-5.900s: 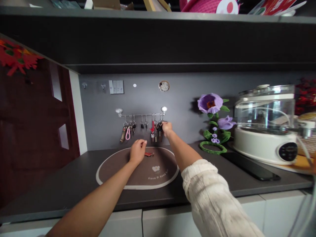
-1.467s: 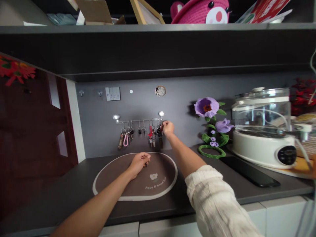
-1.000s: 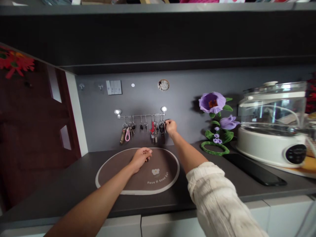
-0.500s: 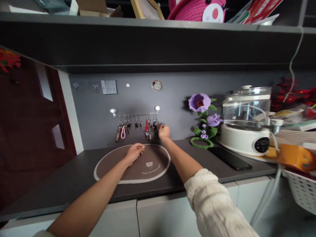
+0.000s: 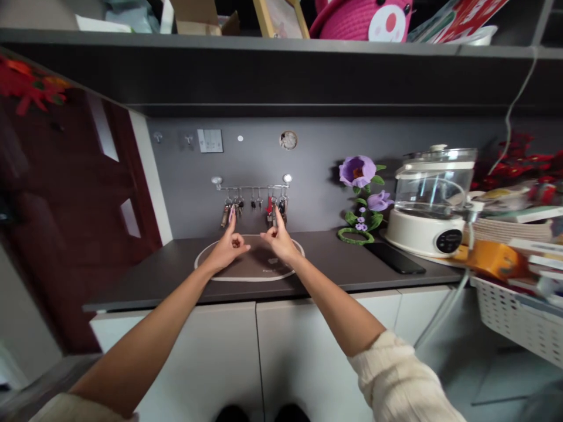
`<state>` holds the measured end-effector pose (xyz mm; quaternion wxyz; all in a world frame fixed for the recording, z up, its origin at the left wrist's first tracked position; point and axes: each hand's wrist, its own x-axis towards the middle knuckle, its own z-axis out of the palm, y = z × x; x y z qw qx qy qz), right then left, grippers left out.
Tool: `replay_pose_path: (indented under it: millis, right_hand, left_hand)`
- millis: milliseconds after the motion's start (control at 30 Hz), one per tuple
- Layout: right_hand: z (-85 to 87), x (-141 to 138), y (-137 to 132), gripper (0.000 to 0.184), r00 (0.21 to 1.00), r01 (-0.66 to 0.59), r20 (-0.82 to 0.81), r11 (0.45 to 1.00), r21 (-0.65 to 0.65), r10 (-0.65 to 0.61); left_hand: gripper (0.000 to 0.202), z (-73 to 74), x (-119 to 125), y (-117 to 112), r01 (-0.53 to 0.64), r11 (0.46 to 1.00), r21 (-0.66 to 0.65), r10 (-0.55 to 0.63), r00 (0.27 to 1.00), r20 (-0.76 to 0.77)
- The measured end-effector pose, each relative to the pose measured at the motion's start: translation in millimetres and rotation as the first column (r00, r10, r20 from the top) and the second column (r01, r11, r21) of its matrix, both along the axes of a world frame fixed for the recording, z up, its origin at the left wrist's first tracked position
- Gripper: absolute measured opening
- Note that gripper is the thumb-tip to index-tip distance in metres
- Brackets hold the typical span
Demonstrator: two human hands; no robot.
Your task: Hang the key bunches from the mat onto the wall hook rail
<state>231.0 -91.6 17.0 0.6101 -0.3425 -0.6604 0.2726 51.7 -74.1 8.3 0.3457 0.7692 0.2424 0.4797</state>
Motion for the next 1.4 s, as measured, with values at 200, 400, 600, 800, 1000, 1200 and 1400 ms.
replay_pose_path:
  millis: [200,400,600,800,1000,1200,1400]
  right_hand:
    - [-12.6,-7.2,-29.5,0.096,0.986,-0.040,0.164,0.999,0.015,0.037]
    - [-23.3,-13.5,-46.4,0.095,0.990,0.041,0.137,0.997,-0.059,-0.032]
    - [-25.9,-12.6,-48.6,0.091,0.981,0.098,0.172,0.993,-0.059,-0.087]
    - [-23.1,9.6,-17.4,0.076,0.953,0.173,0.254,0.985,-0.005,-0.166]
    - [-1.4,59.0,51.4,0.076,0.878,0.470,0.115,0.882,-0.017,-0.465]
    - [12.5,81.9,117.7,0.104,0.807,0.587,0.023,0.796,-0.149,-0.591]
    - [3.0,54.3,162.5,0.105,0.819,0.553,-0.126,0.829,-0.085,-0.560]
  left_hand:
    - [0.102,-15.4,-32.4,-18.8,-0.001,1.000,0.025,0.002,0.999,-0.052]
    - [0.101,-25.4,-42.9,-30.4,-0.042,0.999,-0.031,0.042,0.999,-0.006]
    - [0.101,-24.8,-40.2,-31.8,-0.036,0.997,-0.075,0.037,0.999,0.014]
    - [0.098,-17.8,-41.2,4.7,-0.218,0.973,-0.075,0.221,0.975,0.037]
    - [0.091,5.7,-44.9,73.1,-0.543,0.840,0.004,0.543,0.839,-0.043]
    - [0.090,25.6,-29.9,135.3,-0.670,0.735,-0.102,0.667,0.742,-0.067]
    - [0.084,16.2,3.3,178.5,-0.606,0.757,-0.245,0.646,0.750,0.142]
